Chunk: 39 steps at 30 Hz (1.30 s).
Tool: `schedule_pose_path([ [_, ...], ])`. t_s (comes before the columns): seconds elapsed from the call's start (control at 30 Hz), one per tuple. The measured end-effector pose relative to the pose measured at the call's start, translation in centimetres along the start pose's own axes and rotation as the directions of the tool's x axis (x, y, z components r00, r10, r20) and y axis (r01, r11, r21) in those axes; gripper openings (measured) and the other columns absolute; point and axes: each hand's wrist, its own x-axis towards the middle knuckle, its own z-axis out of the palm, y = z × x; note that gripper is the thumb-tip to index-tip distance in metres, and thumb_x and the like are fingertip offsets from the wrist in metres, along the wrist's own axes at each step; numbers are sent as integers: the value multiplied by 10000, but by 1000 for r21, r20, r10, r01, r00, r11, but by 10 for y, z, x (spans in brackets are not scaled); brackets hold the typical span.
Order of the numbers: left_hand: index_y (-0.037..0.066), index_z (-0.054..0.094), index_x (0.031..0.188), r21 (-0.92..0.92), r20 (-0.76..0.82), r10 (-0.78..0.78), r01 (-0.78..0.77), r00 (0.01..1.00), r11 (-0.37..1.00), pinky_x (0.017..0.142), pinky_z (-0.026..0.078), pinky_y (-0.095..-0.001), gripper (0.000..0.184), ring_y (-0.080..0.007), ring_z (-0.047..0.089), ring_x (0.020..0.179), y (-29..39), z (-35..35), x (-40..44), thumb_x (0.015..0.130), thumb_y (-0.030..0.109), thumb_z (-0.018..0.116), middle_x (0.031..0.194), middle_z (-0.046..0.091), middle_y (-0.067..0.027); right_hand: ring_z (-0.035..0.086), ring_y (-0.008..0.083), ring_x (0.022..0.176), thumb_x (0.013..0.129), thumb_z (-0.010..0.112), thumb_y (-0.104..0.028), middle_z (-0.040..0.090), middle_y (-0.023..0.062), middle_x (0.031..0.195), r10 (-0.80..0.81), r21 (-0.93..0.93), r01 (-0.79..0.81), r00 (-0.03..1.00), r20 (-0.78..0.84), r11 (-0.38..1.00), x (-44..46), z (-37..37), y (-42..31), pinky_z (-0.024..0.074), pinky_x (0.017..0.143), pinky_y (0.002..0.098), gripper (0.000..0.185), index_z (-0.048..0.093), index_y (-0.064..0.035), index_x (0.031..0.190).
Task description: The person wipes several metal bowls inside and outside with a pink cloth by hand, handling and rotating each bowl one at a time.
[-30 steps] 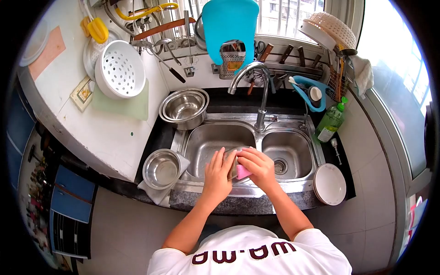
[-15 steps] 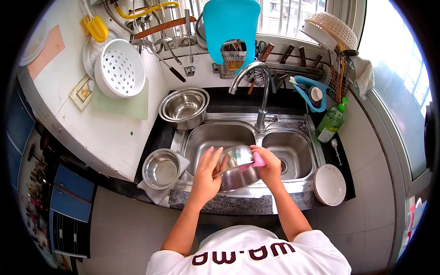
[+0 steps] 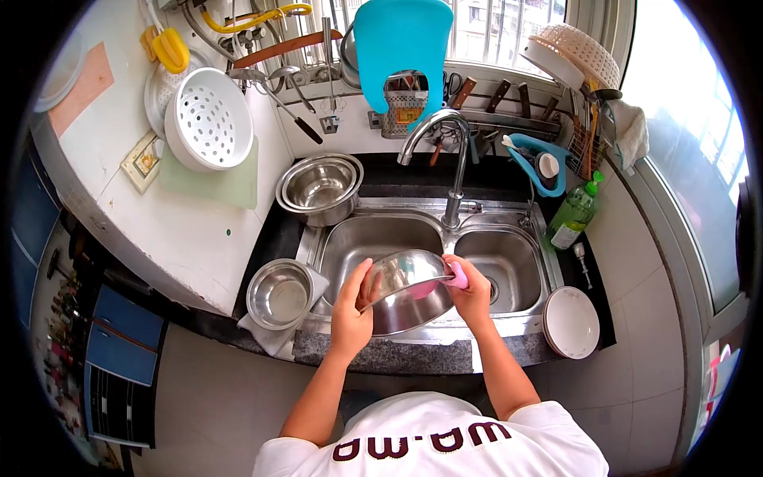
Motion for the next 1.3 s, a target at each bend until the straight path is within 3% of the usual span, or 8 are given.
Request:
schedule_pose_path([
  [0.13, 35, 437, 1340, 171, 0, 41, -41, 999, 984, 959, 468, -313, 659, -265, 497, 1218, 7, -2, 3, 734, -224, 437, 1345, 447, -162, 673, 238, 916, 752, 646, 102, 680, 150, 1013, 45, 31, -45, 999, -8, 999, 0, 0, -7, 523, 801, 294, 252, 634, 18, 990],
  [0.37, 68, 489, 1294, 630, 146, 149, -208, 978, 748, 993, 382, -463, 609, -401, 441, 1211, 7, 17, 11, 713, -93, 568, 1310, 469, -214, 649, 260, 979, 599, 675, -3, 667, 92, 994, -503, -239, 543, 838, 209, 805, 14, 14, -44, 540, 809, 365, 322, 655, -43, 918],
  [0.53, 47, 522, 1266, 608, 98, 149, -178, 984, 774, 980, 418, -418, 513, -362, 487, 1202, -1, 9, 7, 780, -117, 534, 1337, 465, -206, 657, 282, 955, 626, 682, 48, 672, 112, 1004, -407, -199, 438, 896, 176, 877, 12, 9, -32, 538, 820, 362, 330, 649, -24, 947],
  [0.73, 3, 469, 1322, 111, -9, -34, 35, 999, 993, 966, 423, -257, 587, -227, 455, 1277, 7, -6, 5, 781, -220, 419, 1387, 435, -167, 673, 242, 929, 752, 639, 111, 671, 161, 1038, -57, -2, 57, 998, 0, 998, 0, 4, 3, 526, 809, 300, 300, 630, 7, 1034],
  [0.87, 26, 450, 1330, 640, 105, 58, -112, 993, 760, 984, 424, -367, 609, -364, 460, 1233, 25, 2, 9, 744, -121, 523, 1364, 421, -211, 671, 255, 932, 749, 658, 73, 669, 155, 1041, -197, -144, 206, 978, 70, 968, 8, 2, -11, 527, 803, 312, 262, 651, -6, 998],
  [1.0, 66, 465, 1326, 715, 173, 119, -208, 978, 667, 1010, 357, -462, 613, -400, 437, 1224, 9, 24, 9, 735, -39, 588, 1340, 435, -234, 655, 290, 959, 615, 690, 8, 676, 108, 1004, -504, -249, 545, 837, 210, 801, 13, 12, -37, 541, 803, 369, 299, 673, -42, 909],
  [1.17, 62, 483, 1315, 699, 164, 150, -222, 975, 680, 1017, 340, -468, 583, -395, 434, 1233, -5, 18, 8, 751, -75, 540, 1342, 456, -211, 658, 276, 937, 633, 684, -30, 676, 85, 992, -477, -261, 507, 862, 172, 822, 12, 10, -28, 538, 809, 366, 295, 659, -56, 926],
  [1.3, 24, 500, 1290, 489, 55, 75, -92, 996, 867, 1023, 383, -398, 583, -347, 441, 1257, -2, 3, 5, 736, -156, 498, 1357, 458, -187, 671, 263, 925, 675, 680, 34, 685, 110, 1004, -175, -172, 183, 983, 61, 968, -2, 4, 1, 533, 811, 331, 319, 659, -27, 988],
])
